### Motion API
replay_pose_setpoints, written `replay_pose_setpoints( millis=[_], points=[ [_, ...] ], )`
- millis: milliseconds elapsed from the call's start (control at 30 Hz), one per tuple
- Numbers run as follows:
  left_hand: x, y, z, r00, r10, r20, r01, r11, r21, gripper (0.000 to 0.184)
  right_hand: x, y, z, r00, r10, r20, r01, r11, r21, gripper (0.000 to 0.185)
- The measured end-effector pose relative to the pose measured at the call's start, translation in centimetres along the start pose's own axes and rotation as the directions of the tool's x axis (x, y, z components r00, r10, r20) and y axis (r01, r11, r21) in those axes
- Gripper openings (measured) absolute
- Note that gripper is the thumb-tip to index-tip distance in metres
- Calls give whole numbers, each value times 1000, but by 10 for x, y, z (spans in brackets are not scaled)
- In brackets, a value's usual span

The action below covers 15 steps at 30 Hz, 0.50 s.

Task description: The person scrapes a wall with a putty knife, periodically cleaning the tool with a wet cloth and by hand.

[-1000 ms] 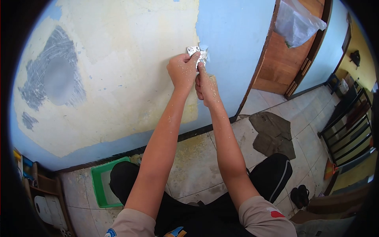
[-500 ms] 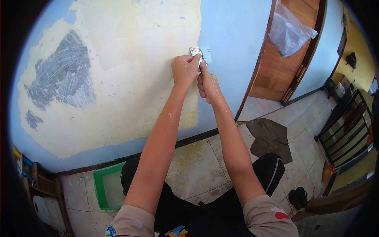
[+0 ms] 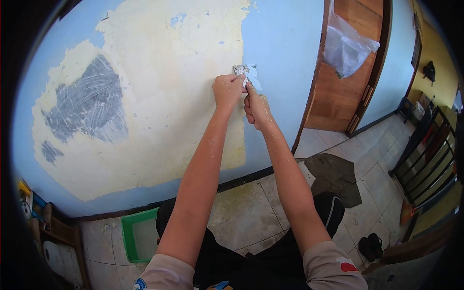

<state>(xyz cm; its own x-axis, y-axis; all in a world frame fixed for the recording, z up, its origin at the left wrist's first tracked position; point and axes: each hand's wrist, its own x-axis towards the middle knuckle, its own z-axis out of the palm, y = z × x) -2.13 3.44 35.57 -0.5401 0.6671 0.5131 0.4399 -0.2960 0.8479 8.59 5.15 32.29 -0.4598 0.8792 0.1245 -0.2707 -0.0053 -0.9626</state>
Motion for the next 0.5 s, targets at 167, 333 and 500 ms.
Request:
replay_pose_setpoints(
  millis=[167,333,500],
  points=[
    [-9,-3,0,1000,-19,14,19,997,-71,26,-11,1,-4,999,-26,-31,24,999,-35,56],
    [-17,-23,0,999,-45,10,46,993,-109,27,-10,20,-8,998,-23,-53,18,996,-84,57],
    [-22,-31,1,996,-69,50,74,991,-109,28,-11,26,-9,996,-15,-87,5,993,-117,59]
  ],
)
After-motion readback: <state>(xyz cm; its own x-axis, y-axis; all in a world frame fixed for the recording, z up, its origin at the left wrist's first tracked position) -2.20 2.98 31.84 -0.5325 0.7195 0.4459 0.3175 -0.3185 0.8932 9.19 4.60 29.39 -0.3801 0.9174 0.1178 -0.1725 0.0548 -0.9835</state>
